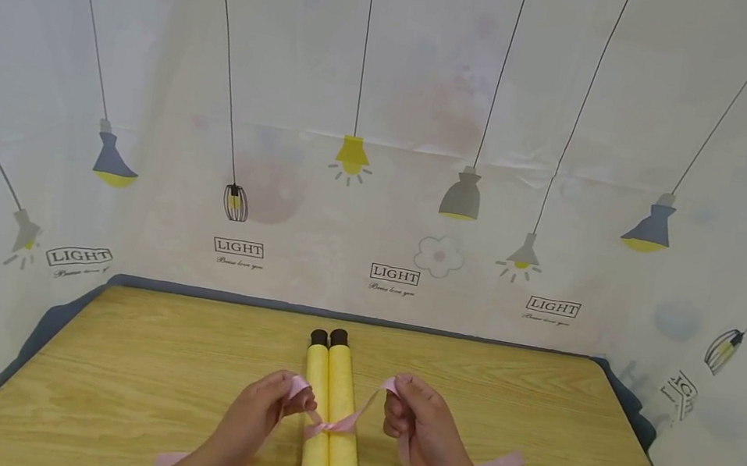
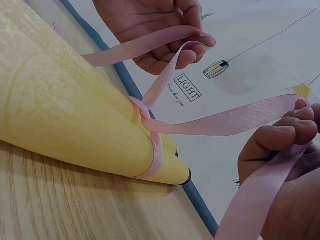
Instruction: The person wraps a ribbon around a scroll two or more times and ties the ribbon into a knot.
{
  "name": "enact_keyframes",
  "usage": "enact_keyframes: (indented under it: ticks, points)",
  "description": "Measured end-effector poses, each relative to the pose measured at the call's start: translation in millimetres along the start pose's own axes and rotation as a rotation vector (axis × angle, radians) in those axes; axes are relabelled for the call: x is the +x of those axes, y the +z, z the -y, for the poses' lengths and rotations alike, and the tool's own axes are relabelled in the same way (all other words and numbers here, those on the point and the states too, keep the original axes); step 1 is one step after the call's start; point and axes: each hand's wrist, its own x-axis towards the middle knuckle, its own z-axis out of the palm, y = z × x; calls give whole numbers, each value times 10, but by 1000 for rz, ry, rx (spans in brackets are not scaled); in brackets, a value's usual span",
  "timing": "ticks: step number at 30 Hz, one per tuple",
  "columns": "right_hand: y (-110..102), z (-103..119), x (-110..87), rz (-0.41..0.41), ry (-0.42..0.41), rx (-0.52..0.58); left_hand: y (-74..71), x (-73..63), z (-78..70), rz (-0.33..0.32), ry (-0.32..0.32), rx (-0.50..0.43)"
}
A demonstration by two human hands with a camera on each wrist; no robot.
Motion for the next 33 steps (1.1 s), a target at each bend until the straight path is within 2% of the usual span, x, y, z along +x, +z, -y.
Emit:
enact_keyframes:
  ticks: [3, 8, 17, 24, 27, 31, 33]
  points:
    - [2, 0, -3, -5, 2, 5, 10, -8, 21, 1, 8, -1]
    - [4, 0, -6, -6, 5, 13, 16, -20, 73, -6, 51, 57]
    - [3, 3, -14, 13, -5, 3, 29, -4, 116, -15, 85, -22]
    - [46, -7, -2, 45, -59, 38, 32, 17, 109, -17, 93, -70]
    - [76, -22, 18, -1, -83, 15, 38, 32, 106, -5, 83, -102]
    - [120, -50, 55, -129, -105, -44, 51, 46, 121, 4, 83, -118]
    - [138, -70, 87, -153, -128, -48, 52, 49, 139, 11, 91, -133]
